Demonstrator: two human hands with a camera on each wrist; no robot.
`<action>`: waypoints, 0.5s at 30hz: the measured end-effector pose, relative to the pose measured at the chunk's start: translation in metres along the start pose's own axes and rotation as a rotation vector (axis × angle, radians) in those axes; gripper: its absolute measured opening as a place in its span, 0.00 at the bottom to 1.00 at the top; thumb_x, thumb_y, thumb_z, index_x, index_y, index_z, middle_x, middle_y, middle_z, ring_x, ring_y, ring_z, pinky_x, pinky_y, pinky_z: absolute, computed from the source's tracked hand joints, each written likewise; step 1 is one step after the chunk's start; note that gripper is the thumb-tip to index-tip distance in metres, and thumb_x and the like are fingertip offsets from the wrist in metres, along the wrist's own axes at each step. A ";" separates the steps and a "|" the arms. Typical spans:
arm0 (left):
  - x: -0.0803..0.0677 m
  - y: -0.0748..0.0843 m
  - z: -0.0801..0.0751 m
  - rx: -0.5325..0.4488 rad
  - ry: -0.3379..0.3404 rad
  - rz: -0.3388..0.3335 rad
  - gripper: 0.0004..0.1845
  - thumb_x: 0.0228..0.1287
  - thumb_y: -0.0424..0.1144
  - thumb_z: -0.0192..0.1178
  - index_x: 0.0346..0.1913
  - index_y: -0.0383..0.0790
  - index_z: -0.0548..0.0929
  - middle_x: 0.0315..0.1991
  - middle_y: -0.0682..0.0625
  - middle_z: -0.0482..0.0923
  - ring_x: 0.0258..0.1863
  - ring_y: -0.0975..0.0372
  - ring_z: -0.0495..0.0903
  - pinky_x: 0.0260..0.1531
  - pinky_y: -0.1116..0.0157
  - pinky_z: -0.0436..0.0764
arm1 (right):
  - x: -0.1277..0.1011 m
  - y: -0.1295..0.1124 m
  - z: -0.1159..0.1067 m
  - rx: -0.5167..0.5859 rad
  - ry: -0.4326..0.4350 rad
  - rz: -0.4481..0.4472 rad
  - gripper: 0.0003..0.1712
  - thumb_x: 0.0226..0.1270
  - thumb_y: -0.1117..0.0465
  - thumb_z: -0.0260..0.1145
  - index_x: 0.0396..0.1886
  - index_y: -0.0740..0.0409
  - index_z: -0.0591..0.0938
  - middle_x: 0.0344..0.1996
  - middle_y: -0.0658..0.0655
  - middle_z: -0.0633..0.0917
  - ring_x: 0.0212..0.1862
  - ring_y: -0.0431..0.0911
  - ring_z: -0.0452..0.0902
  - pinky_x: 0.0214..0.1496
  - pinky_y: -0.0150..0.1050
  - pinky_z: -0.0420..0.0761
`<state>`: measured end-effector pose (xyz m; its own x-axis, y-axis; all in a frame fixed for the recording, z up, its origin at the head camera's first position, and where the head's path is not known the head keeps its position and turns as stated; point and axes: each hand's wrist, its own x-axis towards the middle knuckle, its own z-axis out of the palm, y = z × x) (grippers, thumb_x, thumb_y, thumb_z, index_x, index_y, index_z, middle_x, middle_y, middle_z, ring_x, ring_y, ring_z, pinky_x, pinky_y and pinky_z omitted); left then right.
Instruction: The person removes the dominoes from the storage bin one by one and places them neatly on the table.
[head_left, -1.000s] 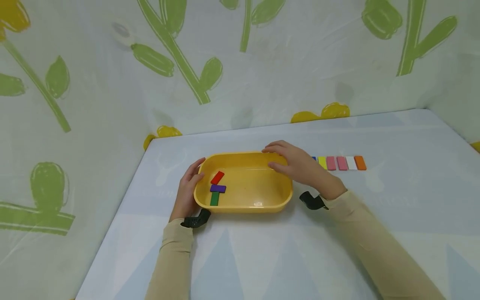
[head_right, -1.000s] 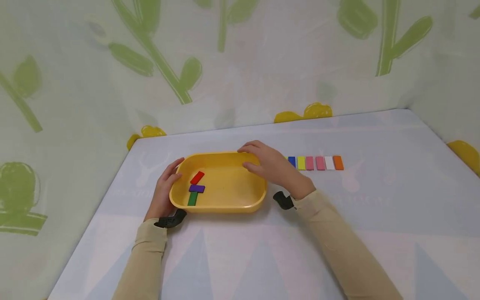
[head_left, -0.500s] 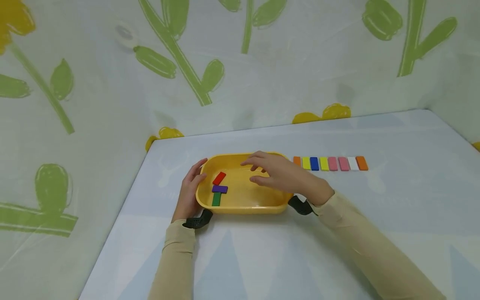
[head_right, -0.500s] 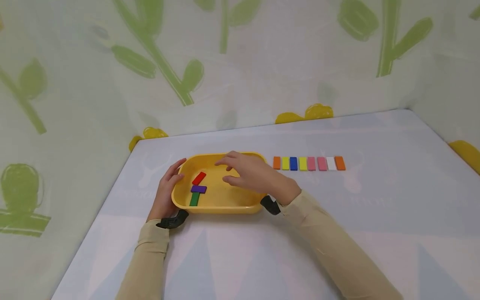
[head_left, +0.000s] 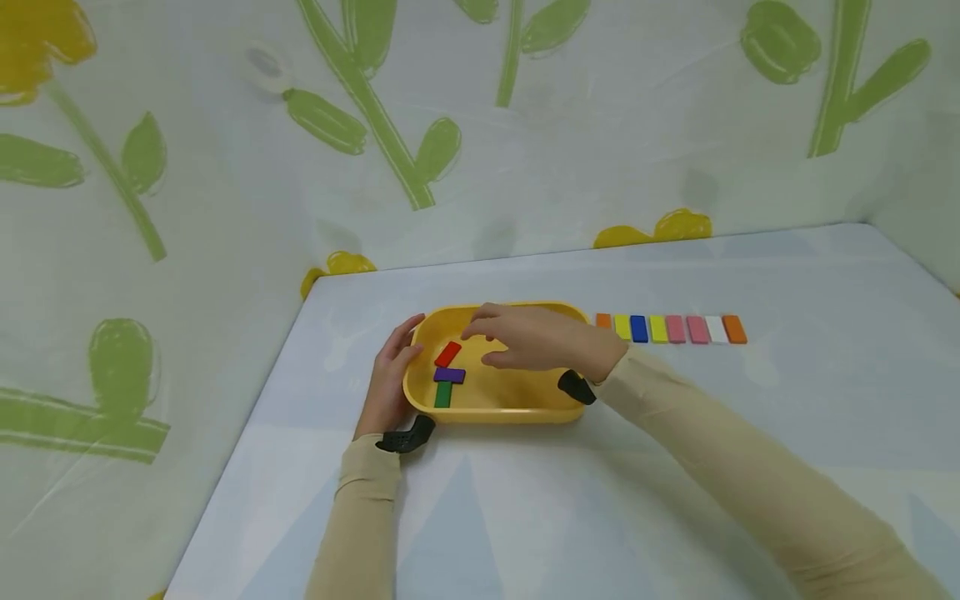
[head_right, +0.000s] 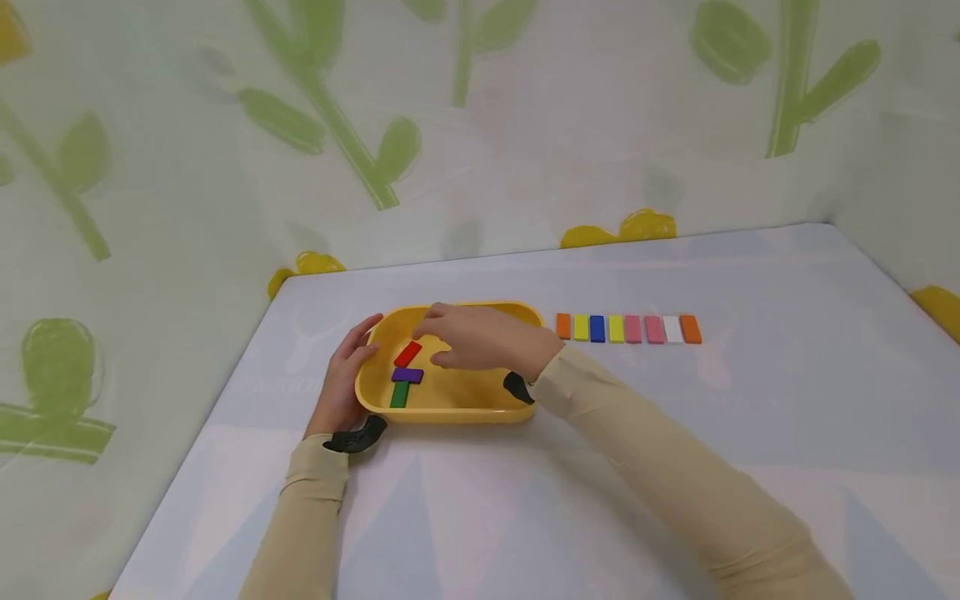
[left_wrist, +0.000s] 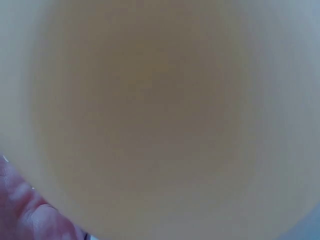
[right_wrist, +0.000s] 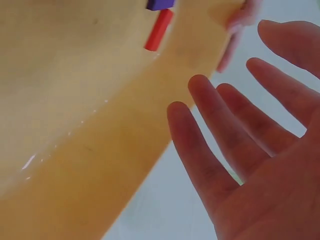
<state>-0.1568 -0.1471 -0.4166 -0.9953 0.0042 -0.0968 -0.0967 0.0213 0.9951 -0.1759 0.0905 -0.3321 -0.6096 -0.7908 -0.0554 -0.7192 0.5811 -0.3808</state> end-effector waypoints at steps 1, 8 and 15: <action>0.000 0.001 0.000 0.000 0.001 -0.001 0.22 0.64 0.40 0.48 0.61 0.57 0.66 0.61 0.56 0.61 0.59 0.61 0.64 0.55 0.64 0.68 | 0.004 0.001 0.001 -0.007 -0.014 -0.008 0.23 0.60 0.50 0.59 0.56 0.46 0.72 0.55 0.47 0.69 0.47 0.38 0.71 0.46 0.29 0.74; -0.008 0.011 0.004 -0.015 -0.039 0.004 0.23 0.64 0.39 0.47 0.63 0.54 0.65 0.62 0.55 0.61 0.59 0.60 0.64 0.54 0.65 0.68 | 0.030 0.002 0.011 -0.094 -0.125 -0.014 0.24 0.61 0.53 0.60 0.58 0.47 0.72 0.56 0.50 0.70 0.52 0.44 0.71 0.56 0.39 0.70; -0.009 0.013 0.002 -0.034 -0.044 0.010 0.24 0.64 0.37 0.46 0.64 0.51 0.64 0.61 0.53 0.63 0.58 0.59 0.65 0.54 0.65 0.69 | 0.056 -0.007 0.020 -0.107 -0.235 0.012 0.25 0.60 0.50 0.59 0.58 0.47 0.72 0.52 0.51 0.70 0.44 0.43 0.71 0.56 0.39 0.69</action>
<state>-0.1490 -0.1448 -0.4026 -0.9950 0.0482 -0.0873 -0.0880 -0.0126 0.9960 -0.1987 0.0382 -0.3510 -0.5330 -0.7995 -0.2770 -0.7513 0.5978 -0.2798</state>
